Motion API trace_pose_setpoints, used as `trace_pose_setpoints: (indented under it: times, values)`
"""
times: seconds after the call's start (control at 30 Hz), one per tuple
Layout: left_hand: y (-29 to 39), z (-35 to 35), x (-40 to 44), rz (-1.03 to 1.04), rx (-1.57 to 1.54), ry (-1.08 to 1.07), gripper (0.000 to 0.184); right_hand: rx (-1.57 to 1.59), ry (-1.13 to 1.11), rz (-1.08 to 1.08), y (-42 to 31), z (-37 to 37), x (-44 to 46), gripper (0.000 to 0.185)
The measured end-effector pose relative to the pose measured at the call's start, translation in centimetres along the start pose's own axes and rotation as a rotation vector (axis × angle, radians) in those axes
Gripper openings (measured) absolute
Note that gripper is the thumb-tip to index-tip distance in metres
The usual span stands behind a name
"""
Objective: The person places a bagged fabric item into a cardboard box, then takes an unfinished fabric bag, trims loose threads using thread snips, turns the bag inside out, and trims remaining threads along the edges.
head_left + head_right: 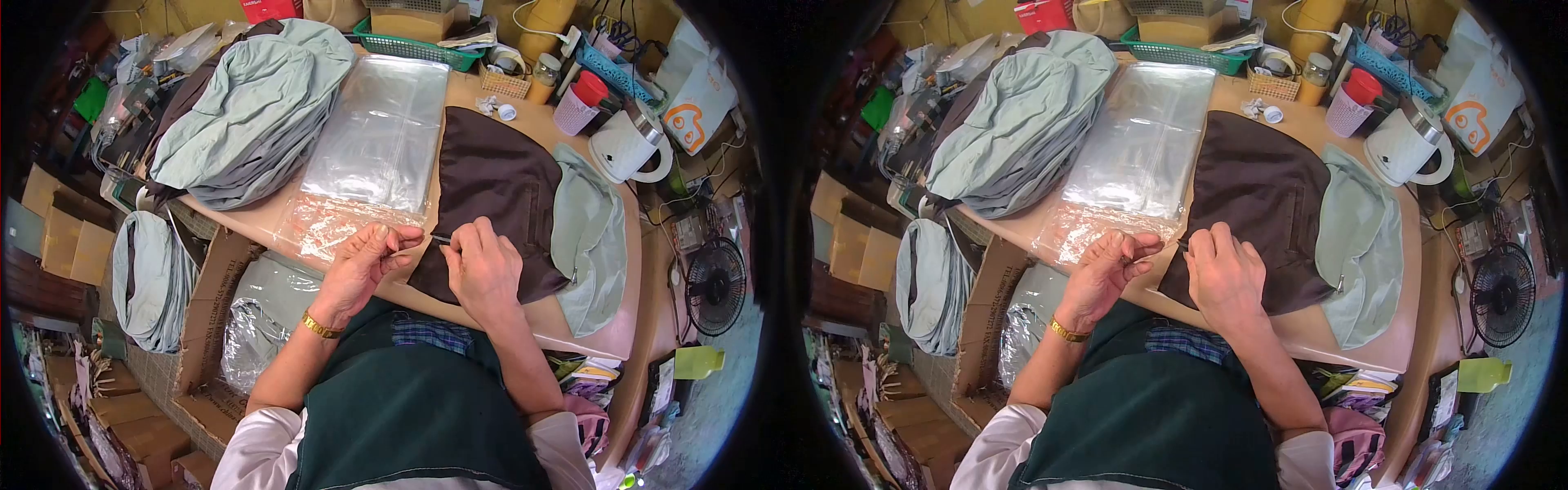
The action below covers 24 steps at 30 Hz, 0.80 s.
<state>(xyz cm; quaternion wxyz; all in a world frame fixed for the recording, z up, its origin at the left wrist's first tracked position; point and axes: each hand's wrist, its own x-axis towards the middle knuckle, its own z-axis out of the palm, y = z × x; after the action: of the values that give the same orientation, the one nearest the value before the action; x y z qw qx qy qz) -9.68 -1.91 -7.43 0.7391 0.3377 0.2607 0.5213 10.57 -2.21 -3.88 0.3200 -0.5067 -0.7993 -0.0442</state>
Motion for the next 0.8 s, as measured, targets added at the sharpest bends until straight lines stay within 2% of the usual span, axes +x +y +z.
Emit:
trace_pose_setpoints:
  times: [0.17,0.2,0.27,0.37,0.63,0.73,0.77,0.8]
  values:
    - [-0.1,-0.3,-0.3,-0.013,-0.067,-0.102,0.024,0.036,-0.046,0.015,0.5,0.9,0.1,0.021]
    - [-0.1,-0.3,-0.3,-0.021,-0.111,-0.124,0.023,0.047,-0.024,0.075,0.9,1.2,0.3,0.021]
    - [-0.2,-0.6,-0.3,-0.031,-0.128,-0.097,0.022,0.112,0.005,0.188,2.0,1.4,0.2,0.024]
    - [-0.2,-0.7,-0.2,-0.041,-0.146,-0.022,0.021,0.186,-0.012,0.242,1.5,-0.7,0.0,0.026]
    - [-0.4,0.0,-0.3,-0.022,-0.147,0.016,0.021,0.131,-0.075,0.053,-1.0,-0.6,-0.1,0.031]
    - [-0.5,-0.7,-0.3,-0.011,-0.186,-0.053,0.022,0.112,-0.153,0.115,-0.2,0.2,-0.2,0.027]
    - [-0.9,-2.6,0.1,-0.048,-0.252,-0.232,0.022,0.112,-0.152,0.116,0.3,0.4,-0.2,0.027]
    - [-0.9,-2.8,0.3,-0.066,-0.287,-0.321,0.023,0.130,-0.121,0.184,1.0,0.6,-0.1,0.028]
